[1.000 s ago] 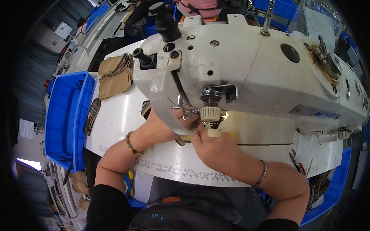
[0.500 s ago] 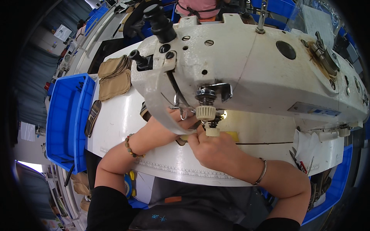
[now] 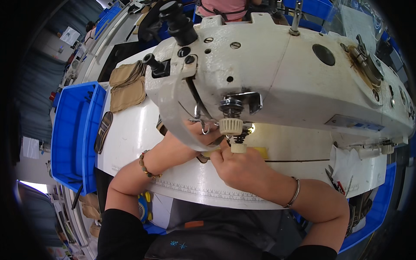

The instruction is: Sewing a leather piece using an industrial sewing machine.

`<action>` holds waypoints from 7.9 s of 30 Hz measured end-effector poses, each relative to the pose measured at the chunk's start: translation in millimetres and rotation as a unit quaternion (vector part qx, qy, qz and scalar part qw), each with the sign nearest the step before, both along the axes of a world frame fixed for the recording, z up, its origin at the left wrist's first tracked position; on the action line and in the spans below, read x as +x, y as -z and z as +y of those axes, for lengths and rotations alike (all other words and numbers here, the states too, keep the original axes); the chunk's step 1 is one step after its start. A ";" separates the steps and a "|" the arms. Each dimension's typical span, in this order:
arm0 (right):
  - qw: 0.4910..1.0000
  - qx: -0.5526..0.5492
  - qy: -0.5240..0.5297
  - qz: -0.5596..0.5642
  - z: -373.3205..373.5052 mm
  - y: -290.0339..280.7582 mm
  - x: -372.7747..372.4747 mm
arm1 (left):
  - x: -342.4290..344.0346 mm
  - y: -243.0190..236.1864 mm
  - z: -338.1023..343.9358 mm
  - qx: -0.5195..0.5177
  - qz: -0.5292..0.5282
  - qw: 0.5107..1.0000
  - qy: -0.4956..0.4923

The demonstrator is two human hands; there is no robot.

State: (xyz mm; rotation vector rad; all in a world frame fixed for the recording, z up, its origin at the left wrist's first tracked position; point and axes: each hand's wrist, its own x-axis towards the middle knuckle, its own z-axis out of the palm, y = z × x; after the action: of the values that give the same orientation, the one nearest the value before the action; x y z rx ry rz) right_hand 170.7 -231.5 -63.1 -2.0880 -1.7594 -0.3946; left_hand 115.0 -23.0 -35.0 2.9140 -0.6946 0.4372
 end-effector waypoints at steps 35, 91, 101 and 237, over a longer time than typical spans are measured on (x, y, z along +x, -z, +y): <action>0.998 0.043 0.003 -0.056 1.0 8.4 9.2 | 6.7 -9.6 5.2 -0.065 0.055 0.996 0.013; 0.997 -0.025 0.077 -0.021 -2.0 31.3 15.3 | 7.4 -44.9 2.8 -0.091 0.263 0.959 -0.061; 0.996 -0.009 0.051 -0.068 -3.4 3.1 5.4 | 2.6 -21.0 11.3 -0.163 0.140 0.976 -0.038; 0.991 -0.025 -0.101 -0.087 -13.1 -3.8 8.8 | -10.7 1.3 -18.3 -0.086 0.002 0.996 -0.024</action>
State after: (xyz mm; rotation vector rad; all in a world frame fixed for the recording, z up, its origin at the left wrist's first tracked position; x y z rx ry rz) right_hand 179.5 -244.6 -59.3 -1.9334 -2.0798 -0.4898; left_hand 104.3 -41.3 -36.3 2.7726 -0.5586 0.4703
